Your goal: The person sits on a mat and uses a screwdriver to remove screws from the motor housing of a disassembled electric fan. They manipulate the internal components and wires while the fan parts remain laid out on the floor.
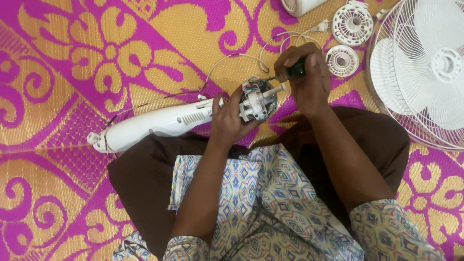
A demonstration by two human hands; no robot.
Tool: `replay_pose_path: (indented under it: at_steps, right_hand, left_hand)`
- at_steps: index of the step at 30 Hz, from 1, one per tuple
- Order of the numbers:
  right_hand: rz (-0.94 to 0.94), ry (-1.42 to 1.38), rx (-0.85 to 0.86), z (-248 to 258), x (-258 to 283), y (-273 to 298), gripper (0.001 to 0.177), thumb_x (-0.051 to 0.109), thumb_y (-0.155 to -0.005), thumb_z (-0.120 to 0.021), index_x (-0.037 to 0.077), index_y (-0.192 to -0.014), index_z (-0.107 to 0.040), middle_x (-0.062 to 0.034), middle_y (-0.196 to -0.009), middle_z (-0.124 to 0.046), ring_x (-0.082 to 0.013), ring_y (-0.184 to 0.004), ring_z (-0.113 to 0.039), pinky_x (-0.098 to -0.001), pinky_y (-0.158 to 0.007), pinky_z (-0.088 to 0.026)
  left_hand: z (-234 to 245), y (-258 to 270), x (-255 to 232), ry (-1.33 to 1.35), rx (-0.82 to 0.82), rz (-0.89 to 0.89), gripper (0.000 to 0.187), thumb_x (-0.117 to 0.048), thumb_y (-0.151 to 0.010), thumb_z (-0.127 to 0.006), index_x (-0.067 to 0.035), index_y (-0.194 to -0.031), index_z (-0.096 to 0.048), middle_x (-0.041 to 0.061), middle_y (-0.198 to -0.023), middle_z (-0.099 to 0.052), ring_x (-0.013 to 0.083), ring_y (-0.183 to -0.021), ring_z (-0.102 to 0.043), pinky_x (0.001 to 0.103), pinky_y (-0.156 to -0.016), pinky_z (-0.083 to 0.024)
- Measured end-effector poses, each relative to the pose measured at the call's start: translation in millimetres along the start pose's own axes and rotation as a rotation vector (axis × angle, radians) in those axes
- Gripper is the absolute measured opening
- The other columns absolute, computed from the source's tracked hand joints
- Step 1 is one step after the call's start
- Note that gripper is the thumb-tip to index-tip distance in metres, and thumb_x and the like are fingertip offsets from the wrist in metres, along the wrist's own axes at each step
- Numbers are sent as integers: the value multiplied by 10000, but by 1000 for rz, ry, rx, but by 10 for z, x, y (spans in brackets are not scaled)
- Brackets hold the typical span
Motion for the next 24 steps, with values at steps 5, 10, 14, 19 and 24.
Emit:
replay_pose_path:
  at_steps: [5,10,14,19,24]
  right_hand:
    - [-23,5,1,-9,-24,13,371,365,-1194,-344,44,-1094,-499,-153,-937,-559,-182,-756,-505,-326,-747,-440]
    - [-8,20,25,-23,8,23,377,378,-1191,-339,51,-1094,-500,-145,-915,-563,-171,-741,-505,-320,-732,-435]
    - [0,27,56,-40,13,15,380,385,-1191,-338,60,-1088,-504,-134,-877,-559,-165,-716,-503,-317,-701,-433]
    - [-2,26,61,-39,2,24,391,396,-1189,-341,58,-1083,-507,-135,-843,-553,-158,-695,-494,-310,-686,-429]
    - [-58,-2,57,-33,-48,56,407,419,-1181,-354,52,-1079,-498,-150,-849,-561,-148,-692,-481,-305,-684,-418]
  left_hand:
    - [-23,-12,13,-19,15,1,1052,-505,-766,-902,79,-1473,-389,237,-1238,-700,321,-1028,-742,578,-1139,-380]
    - [-36,5,23,-15,11,-3,1046,-505,-769,-905,95,-1463,-403,236,-1192,-713,322,-1005,-746,590,-1129,-395]
    - [-47,-13,16,-25,-5,-20,1037,-511,-772,-902,104,-1451,-415,234,-1187,-713,310,-1011,-756,584,-1113,-418]
    - [-27,-24,8,-20,21,-1,1004,-483,-765,-913,102,-1426,-436,226,-1203,-714,306,-1006,-755,568,-1109,-418]
    - [27,-44,-22,-15,14,20,1012,-478,-740,-924,89,-1427,-444,221,-1218,-708,308,-1003,-751,565,-1114,-399]
Point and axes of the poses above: each hand's wrist, its own y-axis away from the middle knuckle, its own z-axis out of the back of the hand, x = y × z, the point moved 9 cm from there along -y, towards the middle knuckle
